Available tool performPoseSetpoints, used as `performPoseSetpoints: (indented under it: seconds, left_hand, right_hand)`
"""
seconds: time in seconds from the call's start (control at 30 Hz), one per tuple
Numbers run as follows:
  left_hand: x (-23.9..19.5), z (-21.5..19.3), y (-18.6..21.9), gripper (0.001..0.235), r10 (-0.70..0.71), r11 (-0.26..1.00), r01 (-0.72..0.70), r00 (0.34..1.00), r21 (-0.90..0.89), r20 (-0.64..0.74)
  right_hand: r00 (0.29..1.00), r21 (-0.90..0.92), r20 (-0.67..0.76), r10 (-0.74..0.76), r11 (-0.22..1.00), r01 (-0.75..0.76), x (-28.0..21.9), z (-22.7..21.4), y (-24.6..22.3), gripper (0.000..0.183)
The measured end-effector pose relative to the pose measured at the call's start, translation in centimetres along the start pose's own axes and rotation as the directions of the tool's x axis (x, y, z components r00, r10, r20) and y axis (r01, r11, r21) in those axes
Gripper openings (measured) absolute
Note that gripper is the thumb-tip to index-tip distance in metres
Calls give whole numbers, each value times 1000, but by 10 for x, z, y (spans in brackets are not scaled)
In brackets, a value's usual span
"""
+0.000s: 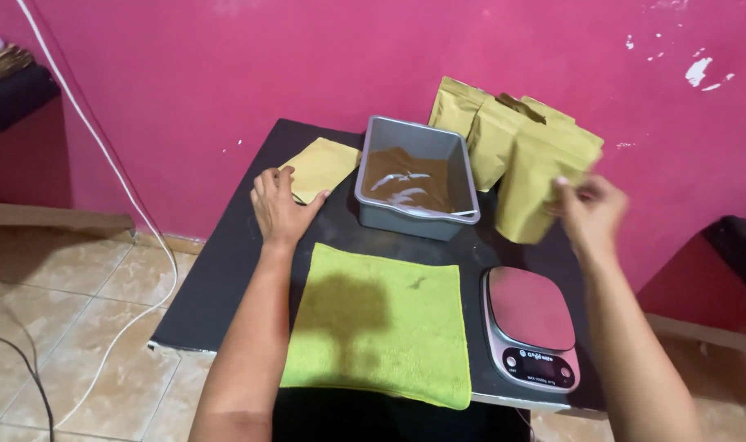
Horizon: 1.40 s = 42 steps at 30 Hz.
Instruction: Filling paper bags with coffee grounds using a spoon, weighing them on a digital scale, and folding the tops.
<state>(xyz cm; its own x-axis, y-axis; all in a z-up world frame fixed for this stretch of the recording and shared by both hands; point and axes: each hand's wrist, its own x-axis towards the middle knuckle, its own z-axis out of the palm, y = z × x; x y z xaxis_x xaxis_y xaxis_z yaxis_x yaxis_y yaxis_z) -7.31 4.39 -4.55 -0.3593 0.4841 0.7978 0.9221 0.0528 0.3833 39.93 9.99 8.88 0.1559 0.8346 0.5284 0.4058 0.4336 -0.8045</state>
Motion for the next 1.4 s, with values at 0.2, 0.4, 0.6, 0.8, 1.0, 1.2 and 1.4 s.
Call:
performPoseSetpoints:
  seconds: [0.2,0.4,0.6,0.8,1.0,1.2,1.4]
  left_hand:
    - [-1,1,-3,92,-132,979,146,986,-145,101]
    - [-1,-2,2,102,-116,986,129,985,-102,127]
    - [-3,13,-7,132,-196,973,159,953,169,233]
    - [0,17,-15,145,-287,956,243,890,164,353]
    - [4,10,-9,127,-255,966,213,889,149,380]
    - [10,-8,4,136,-313,950,279,827,144,466]
    - [9,4,-6,124,-320,947,286,846,143,427]
  right_hand:
    - [952,-48,-148,-266,964,262,53,67,61,20]
    - [923,174,-208,-324,916,361,36,28,45,48]
    - [882,108,-414,-223,950,292,-9,-6,47,17]
    - [824,37,-489,-286,937,347,-12,-30,97,12]
    - [858,32,-465,-218,964,262,-18,-40,87,10]
    - [913,88,-401,-73,989,118,-20,-41,86,9]
    - [964,103,-267,-3,994,32,-23,-38,85,7]
